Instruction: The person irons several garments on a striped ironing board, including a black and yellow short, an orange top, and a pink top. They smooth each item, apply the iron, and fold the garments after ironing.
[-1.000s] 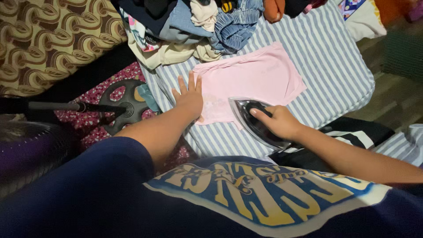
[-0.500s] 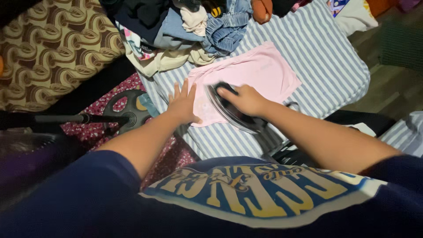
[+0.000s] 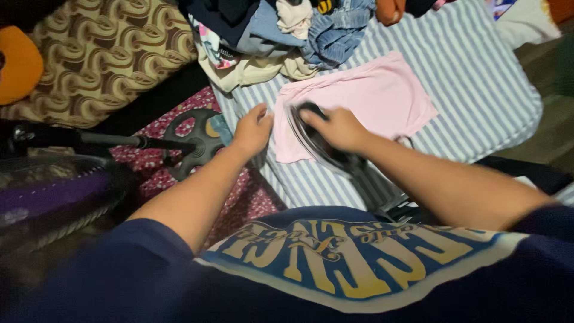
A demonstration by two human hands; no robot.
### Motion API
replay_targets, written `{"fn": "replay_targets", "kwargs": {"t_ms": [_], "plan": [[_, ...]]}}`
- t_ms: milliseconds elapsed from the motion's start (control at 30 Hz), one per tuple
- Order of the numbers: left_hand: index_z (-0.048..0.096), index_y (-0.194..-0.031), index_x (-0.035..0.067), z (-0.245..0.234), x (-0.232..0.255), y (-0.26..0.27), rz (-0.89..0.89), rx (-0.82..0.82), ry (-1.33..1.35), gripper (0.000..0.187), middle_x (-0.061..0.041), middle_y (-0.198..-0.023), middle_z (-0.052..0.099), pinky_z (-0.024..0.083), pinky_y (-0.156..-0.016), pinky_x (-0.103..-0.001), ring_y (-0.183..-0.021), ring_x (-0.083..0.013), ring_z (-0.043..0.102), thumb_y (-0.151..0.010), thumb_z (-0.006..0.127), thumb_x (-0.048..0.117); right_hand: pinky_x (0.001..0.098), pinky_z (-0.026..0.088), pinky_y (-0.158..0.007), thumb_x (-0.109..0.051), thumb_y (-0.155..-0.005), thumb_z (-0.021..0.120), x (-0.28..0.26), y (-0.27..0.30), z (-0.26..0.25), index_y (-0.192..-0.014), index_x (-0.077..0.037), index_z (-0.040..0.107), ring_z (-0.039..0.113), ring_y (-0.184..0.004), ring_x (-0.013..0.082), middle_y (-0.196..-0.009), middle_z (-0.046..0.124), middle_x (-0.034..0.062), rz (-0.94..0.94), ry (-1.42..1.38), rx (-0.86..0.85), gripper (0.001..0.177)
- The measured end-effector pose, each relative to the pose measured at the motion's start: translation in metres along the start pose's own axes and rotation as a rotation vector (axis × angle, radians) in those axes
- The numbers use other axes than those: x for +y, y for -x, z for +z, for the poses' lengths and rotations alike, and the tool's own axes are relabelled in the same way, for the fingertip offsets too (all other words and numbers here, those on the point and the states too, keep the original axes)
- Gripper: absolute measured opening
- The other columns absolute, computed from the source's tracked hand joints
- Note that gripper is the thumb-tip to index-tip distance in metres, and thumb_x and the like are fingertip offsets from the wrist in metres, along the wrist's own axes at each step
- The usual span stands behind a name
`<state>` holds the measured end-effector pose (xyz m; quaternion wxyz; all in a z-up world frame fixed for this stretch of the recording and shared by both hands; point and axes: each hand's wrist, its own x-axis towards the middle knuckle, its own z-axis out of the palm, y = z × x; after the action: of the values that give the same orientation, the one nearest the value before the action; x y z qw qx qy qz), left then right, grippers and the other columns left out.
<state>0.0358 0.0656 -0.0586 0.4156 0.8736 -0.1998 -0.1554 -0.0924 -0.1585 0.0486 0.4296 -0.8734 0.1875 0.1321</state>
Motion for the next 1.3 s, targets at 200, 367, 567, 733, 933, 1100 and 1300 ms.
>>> {"fn": "replay_targets", "kwargs": {"t_ms": [200, 367, 567, 733, 933, 1100, 1300], "plan": [[0.068, -0.119, 0.004, -0.011, 0.011, -0.017, -0.162, 0.184, 0.163, 0.039, -0.016, -0.104, 0.076, 0.055, -0.088, -0.038, -0.097, -0.0284, 0.073, -0.098, 0.059, 0.036, 0.0434, 0.056, -0.066, -0.064, -0.095, 0.054, -0.036, -0.035, 0.009, -0.088, 0.002, 0.077, 0.073, -0.065, 0.0304, -0.069, 0.071, 0.0193, -0.014, 0.056, -0.103, 0.071], [0.069, -0.116, 0.004, 0.000, 0.019, -0.019, -0.013, 0.161, 0.046, 0.034, -0.016, -0.105, 0.076, 0.056, -0.088, -0.038, -0.097, -0.0286, 0.073, -0.095, 0.062, 0.030, 0.0444, 0.055, -0.072, -0.062, -0.092, 0.053, -0.004, 0.051, 0.009, -0.108, -0.003, 0.073, 0.074, -0.074, 0.0310, -0.080, 0.074, 0.0207, -0.139, 0.017, -0.128, 0.064], [0.052, -0.143, 0.002, 0.005, 0.051, -0.002, 0.372, -0.091, -0.270, 0.069, -0.025, -0.155, 0.045, 0.038, -0.117, -0.045, -0.142, -0.0409, 0.044, -0.082, 0.078, 0.021, 0.0442, 0.057, -0.073, -0.064, -0.088, 0.059, 0.021, 0.104, -0.002, -0.094, 0.000, 0.077, 0.074, -0.071, 0.0344, -0.078, 0.074, 0.0221, 0.123, 0.148, -0.096, 0.067], [0.019, -0.158, 0.006, 0.007, 0.075, 0.009, 0.275, -0.625, -0.674, 0.112, -0.017, -0.167, 0.011, 0.023, -0.120, -0.055, -0.154, -0.0393, 0.015, -0.073, 0.088, 0.032, 0.0479, 0.055, -0.070, -0.064, -0.092, 0.057, 0.057, 0.087, -0.019, -0.093, -0.001, 0.077, 0.073, -0.070, 0.0361, -0.073, 0.072, 0.0229, 0.282, -0.026, 0.352, 0.066], [0.013, -0.159, 0.000, 0.026, 0.081, 0.010, 0.247, -0.630, -0.805, 0.128, -0.023, -0.169, 0.004, 0.025, -0.121, -0.054, -0.155, -0.0430, 0.011, -0.068, 0.094, 0.037, 0.0437, 0.047, -0.050, -0.062, -0.098, 0.062, 0.083, 0.034, -0.065, -0.076, 0.002, 0.067, 0.060, -0.052, 0.0271, -0.063, 0.061, 0.0147, 0.479, -0.279, 0.640, 0.068], [0.009, -0.159, -0.004, 0.034, 0.089, 0.009, 0.219, -0.634, -0.900, 0.130, -0.025, -0.168, 0.000, 0.025, -0.120, -0.055, -0.154, -0.0462, 0.008, -0.070, 0.093, 0.040, 0.0396, 0.043, -0.046, -0.059, -0.098, 0.062, 0.081, 0.037, -0.064, -0.077, -0.002, 0.068, 0.056, -0.050, 0.0193, -0.063, 0.060, 0.0080, 0.454, -0.451, 0.535, 0.061], [0.006, -0.159, -0.006, 0.040, 0.094, 0.014, 0.180, -0.652, -0.942, 0.128, -0.028, -0.167, -0.002, 0.023, -0.121, -0.056, -0.154, -0.0492, 0.007, -0.072, 0.091, 0.036, 0.0371, 0.048, -0.062, -0.058, -0.105, 0.059, 0.089, 0.091, -0.008, -0.083, 0.004, 0.074, 0.064, -0.062, 0.0231, -0.066, 0.066, 0.0174, 0.321, -0.044, 0.572, 0.067]]}}
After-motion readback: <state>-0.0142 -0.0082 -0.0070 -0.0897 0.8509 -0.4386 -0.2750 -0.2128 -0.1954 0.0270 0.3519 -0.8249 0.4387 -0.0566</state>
